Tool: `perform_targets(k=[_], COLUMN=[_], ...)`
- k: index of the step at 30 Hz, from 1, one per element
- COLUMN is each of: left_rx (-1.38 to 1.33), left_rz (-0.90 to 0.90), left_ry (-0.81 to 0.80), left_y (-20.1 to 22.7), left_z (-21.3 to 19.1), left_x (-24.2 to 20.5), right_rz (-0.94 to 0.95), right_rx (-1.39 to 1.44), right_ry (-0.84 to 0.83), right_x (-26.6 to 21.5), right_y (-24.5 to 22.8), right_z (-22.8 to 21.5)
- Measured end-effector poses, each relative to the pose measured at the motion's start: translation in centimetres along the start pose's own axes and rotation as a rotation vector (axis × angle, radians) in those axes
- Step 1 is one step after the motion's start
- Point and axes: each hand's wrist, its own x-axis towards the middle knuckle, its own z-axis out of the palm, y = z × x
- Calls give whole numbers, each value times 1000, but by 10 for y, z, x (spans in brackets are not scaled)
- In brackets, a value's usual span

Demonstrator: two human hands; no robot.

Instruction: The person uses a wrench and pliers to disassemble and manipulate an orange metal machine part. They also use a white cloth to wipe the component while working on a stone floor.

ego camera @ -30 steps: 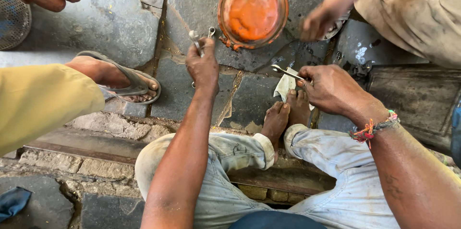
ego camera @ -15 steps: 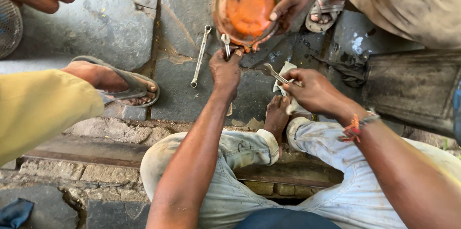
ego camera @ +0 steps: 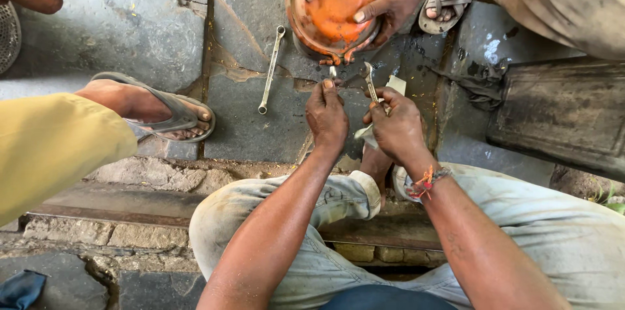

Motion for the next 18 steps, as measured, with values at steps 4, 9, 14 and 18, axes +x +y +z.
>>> perform_targets(k=[4, 9, 14, 18], left_rx=[5, -169, -190, -198], left_rz=[-11, -26, -62, 58], left_ry=[28, -57, -87, -137], left_y=[4, 0, -7, -5], left_z=[-2, -1, -2, -5], left_x=[5, 9, 17, 18], right_rz=[-41, -351, -288, -286], right_rx=[-196, -342, -395, -345], right_ry=[58, 124, 124, 113], right_x=[-10, -5, -4, -4], right_y=[-24, -38, -37, -32], right_z=[-1, -1, 9, 20])
